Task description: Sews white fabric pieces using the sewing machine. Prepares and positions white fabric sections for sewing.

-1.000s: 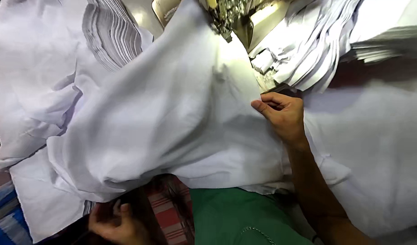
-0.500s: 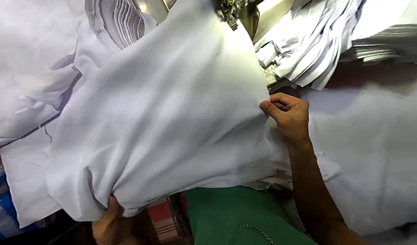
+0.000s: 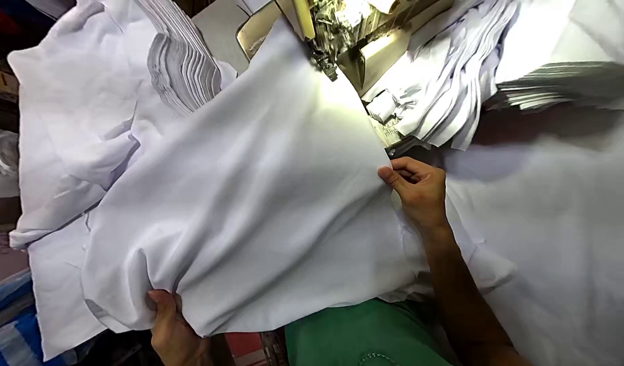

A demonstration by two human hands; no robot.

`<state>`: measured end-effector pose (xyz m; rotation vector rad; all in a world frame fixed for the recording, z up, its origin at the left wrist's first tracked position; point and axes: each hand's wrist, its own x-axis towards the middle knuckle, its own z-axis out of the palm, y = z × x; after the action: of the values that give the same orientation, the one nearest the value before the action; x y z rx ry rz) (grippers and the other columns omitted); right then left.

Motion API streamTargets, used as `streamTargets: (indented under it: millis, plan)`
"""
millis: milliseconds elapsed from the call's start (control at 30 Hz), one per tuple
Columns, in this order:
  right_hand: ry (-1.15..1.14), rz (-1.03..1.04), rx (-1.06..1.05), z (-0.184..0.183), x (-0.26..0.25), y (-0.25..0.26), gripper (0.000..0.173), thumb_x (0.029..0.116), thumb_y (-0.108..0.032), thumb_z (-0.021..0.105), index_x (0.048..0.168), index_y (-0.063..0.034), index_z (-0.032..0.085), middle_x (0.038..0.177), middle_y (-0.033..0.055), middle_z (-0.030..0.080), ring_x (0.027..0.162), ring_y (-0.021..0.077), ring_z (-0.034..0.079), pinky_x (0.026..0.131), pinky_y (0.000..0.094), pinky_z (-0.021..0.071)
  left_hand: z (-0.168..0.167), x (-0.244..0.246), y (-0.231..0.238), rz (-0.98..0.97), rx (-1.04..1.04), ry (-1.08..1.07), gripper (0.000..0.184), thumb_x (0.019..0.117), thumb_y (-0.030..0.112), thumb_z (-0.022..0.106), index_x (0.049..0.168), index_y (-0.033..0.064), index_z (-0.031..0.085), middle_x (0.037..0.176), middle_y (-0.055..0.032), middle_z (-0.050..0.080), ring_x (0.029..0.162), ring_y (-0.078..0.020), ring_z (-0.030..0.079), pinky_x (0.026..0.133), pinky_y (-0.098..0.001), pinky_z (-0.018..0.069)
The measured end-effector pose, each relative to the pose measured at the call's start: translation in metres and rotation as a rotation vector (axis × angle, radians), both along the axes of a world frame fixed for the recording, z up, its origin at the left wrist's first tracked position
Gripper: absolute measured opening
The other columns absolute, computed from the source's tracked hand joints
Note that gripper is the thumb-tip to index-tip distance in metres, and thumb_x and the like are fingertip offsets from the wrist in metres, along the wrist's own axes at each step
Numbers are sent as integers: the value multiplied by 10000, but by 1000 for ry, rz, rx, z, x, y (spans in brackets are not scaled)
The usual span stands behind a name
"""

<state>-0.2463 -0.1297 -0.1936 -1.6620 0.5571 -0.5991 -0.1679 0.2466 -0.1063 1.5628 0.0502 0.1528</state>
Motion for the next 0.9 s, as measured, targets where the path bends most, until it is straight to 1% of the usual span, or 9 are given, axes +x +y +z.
streamTargets:
  millis: [133,267,333,400,533,600,733,800,900]
  plan:
    - [4,10,-14,1,6,-3,98,935,-137,747,991,-57,738,779,-45,712,640,-21,632,593,139,536,5,10,0,0,52,-26,280,1119,210,310,1327,138,482,1172,123,693,1132,14,645,1006,-205,528]
    - [-2,16,-37,5,16,-9,110,935,-156,756,991,-64,739,774,-34,713,636,-3,640,583,159,545,17,28,-3,38,105,-68,324,1117,218,342,1406,89,413,1260,89,646,1197,4,607,1056,-220,495]
    - [1,25,-45,8,22,-12,106,933,-154,758,987,-65,735,761,-32,709,616,-3,632,563,157,534,23,43,4,71,144,-105,369,1118,203,343,1452,49,372,1328,44,608,1244,-22,580,1096,-249,467]
    - [-4,35,-45,9,28,-14,112,931,-156,764,985,-61,738,747,-26,711,599,2,631,545,160,533,27,63,19,85,184,-146,423,1111,207,390,1487,14,363,1378,-24,590,1276,-79,571,1125,-297,451]
    - [-14,63,-43,10,40,-16,111,940,-168,758,982,-67,737,728,-23,710,575,11,625,522,173,526,33,101,39,104,176,-170,413,1083,202,489,1440,2,428,1314,-84,631,1237,-162,611,1100,-376,485]
    - [-23,73,-44,11,44,-16,110,940,-166,758,984,-66,740,731,-16,713,581,20,634,523,182,533,37,116,43,123,172,-150,412,1070,223,534,1422,25,453,1267,-80,656,1192,-178,639,1068,-396,513]
    - [-26,66,-51,9,47,-16,112,933,-177,770,978,-78,744,709,-21,705,552,16,614,498,176,512,40,138,44,98,296,-97,462,1035,336,606,1406,88,484,1215,-8,673,1122,-128,670,1012,-359,552]
    - [-8,72,-68,10,45,-16,112,936,-186,767,980,-87,739,699,-29,695,542,7,598,491,167,498,40,140,41,109,433,-86,532,1012,404,633,1402,73,488,1212,9,661,1114,-84,656,1012,-320,538]
    - [66,128,-132,10,30,-18,110,962,-203,734,963,-95,716,689,-40,650,532,-12,549,485,143,455,37,122,52,6,670,-50,683,978,494,647,1427,12,466,1278,-26,631,1153,-34,621,1038,-273,505]
